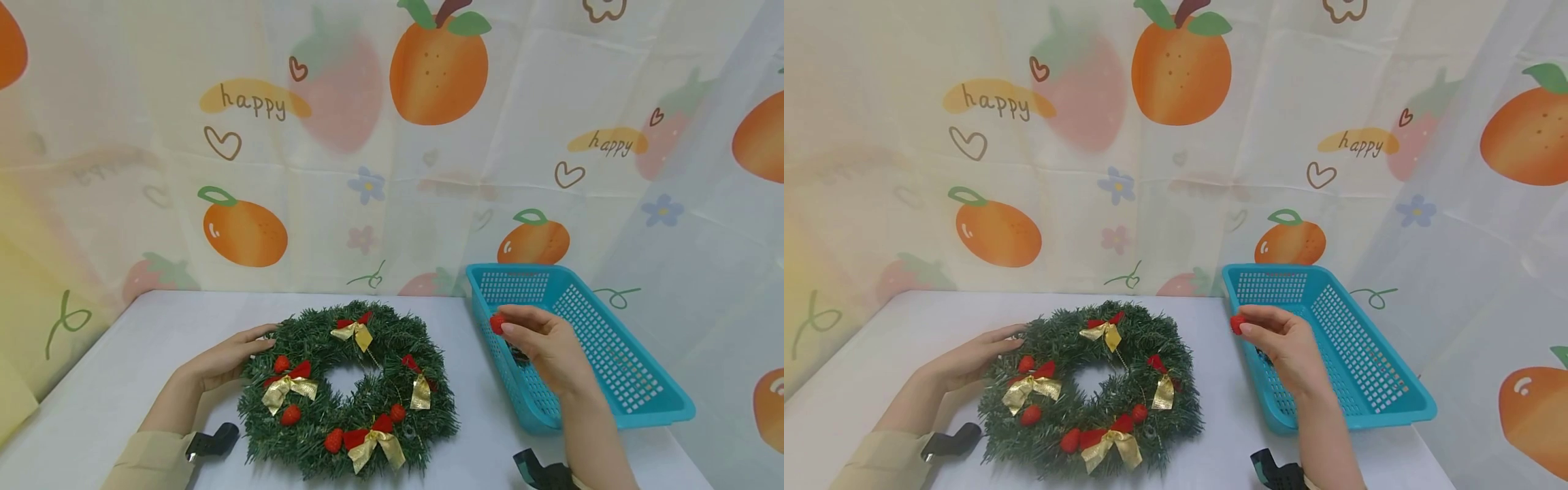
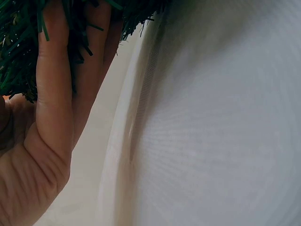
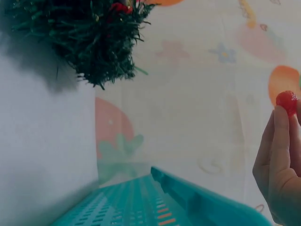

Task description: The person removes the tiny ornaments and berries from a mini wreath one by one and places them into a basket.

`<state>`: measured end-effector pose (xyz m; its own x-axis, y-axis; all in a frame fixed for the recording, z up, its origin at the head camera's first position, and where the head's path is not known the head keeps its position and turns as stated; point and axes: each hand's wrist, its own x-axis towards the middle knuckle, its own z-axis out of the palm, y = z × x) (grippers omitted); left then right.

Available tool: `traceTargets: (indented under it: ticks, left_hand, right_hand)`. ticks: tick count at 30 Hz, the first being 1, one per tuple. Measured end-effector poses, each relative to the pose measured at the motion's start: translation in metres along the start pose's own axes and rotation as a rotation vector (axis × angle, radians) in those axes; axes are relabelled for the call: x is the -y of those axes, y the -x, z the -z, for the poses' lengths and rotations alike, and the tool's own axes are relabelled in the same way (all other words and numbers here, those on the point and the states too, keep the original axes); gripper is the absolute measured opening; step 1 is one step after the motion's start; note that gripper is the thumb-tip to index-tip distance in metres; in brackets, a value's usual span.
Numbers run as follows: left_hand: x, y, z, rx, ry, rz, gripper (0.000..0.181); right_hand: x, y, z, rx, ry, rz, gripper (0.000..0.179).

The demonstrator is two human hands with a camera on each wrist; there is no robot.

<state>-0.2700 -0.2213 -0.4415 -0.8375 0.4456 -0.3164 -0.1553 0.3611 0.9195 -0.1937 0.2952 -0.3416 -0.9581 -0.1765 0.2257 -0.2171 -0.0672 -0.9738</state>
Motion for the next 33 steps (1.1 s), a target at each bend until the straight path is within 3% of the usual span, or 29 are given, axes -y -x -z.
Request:
traceTargets:
  ticks: [17,33]
  left_hand:
    - [-0.002,-0.001,0.000,0.003,0.016,0.007,0.072]
    - [0.003,-0.001,0.001,0.001,0.021,0.010,0.072]
  right_hand:
    - [0.001,0.002,0.025,-0.053,-0.035,0.010,0.032]
    - [-0.004,0.005,0.048,-0.087,-0.053,-0.055,0.031]
